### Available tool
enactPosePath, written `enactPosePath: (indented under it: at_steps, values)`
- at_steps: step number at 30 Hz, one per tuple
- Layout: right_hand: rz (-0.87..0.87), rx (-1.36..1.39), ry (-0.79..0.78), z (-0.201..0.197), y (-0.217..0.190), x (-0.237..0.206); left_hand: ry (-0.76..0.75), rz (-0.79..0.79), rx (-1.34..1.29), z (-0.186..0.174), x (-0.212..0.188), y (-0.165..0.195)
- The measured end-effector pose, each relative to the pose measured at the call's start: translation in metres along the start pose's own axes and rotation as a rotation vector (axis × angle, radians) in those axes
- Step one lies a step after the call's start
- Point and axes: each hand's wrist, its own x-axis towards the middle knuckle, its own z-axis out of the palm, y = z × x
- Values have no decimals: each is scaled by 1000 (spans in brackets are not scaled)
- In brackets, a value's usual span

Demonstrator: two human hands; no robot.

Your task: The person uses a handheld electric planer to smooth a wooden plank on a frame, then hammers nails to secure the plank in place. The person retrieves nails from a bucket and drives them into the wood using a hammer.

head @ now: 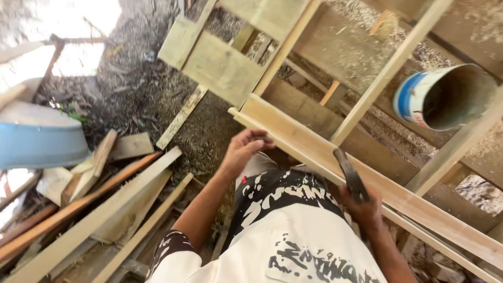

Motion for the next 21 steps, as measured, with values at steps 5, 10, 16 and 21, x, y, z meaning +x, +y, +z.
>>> enactPosePath:
  at_steps: [5, 10, 16, 21]
  values:
    - [-229, -87, -92, 31, -48, 53, 244, 185, 29, -68, -8, 8]
    - [-245, -52, -157, 76, -90, 72, 263, 430, 342, -97, 26, 10]
    - [-175, -84, -187, 120, -124, 73, 123, 469, 557, -103, 80, 16]
    - [-370, 114, -204, 129, -153, 61, 100, 548, 722, -104, 92, 18]
